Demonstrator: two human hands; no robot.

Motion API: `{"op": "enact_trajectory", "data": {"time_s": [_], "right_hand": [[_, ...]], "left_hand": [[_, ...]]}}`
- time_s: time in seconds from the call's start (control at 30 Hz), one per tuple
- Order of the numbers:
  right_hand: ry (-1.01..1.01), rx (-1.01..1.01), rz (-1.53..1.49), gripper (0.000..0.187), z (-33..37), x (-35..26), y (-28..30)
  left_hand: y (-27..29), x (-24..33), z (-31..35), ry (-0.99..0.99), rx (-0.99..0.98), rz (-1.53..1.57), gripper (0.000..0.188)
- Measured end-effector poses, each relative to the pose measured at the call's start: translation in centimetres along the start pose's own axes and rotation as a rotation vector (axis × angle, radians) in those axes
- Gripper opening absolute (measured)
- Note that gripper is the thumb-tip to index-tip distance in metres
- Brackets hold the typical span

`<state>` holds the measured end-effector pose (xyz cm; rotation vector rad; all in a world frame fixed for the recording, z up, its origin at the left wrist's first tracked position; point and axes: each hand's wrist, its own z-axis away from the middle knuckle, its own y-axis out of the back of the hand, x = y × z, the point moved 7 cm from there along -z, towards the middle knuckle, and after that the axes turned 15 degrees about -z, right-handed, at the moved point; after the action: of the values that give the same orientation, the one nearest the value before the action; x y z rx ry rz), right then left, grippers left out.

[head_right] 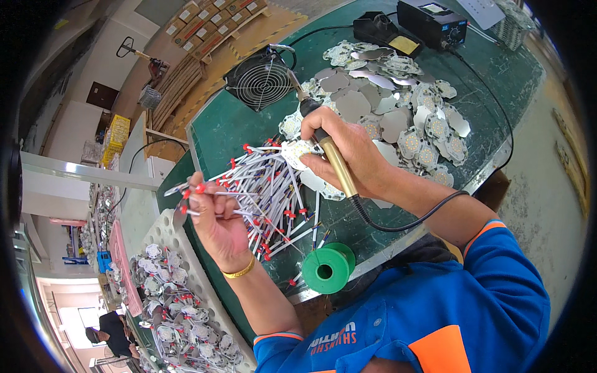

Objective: The person shifts a tray of circuit boards aside, then solders wires onto LED circuit boards using a soldering iron and solder wire.

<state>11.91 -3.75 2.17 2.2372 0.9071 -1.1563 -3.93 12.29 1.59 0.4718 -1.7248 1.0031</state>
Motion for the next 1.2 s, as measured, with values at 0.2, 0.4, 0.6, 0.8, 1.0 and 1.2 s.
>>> {"op": "enact_trajectory", "data": {"time_s": [0.2,0.4,0.6,0.8,1.0,1.2], "right_hand": [[-0.002,-0.021,-0.02,0.032,0.1,-0.2,0.0],[0.001,-0.026,-0.025,0.027,0.0,-0.2,0.1],[0.031,-0.043,-0.092,0.023,0.0,-0.2,0.0],[0.086,0.041,-0.022,0.024,-0.3,-0.3,0.5],[-0.134,0.087,-0.151,0.029,0.3,1.5,0.3],[0.064,0.073,-0.07,0.03,0.4,0.5,-0.1]], "left_hand": [[1.1,-0.1,-0.2,-0.047,-0.017,0.031,0.015],[1.0,-0.7,-0.5,0.073,-0.087,0.017,0.017],[-0.9,-2.0,0.2,0.265,-0.18,0.185,0.026],[-3.1,-8.4,1.5,0.558,-0.299,-0.156,0.031],[-4.0,-8.6,2.0,0.499,-0.382,-0.129,0.022],[-5.2,-8.3,2.9,0.472,-0.408,-0.16,0.021]]}}
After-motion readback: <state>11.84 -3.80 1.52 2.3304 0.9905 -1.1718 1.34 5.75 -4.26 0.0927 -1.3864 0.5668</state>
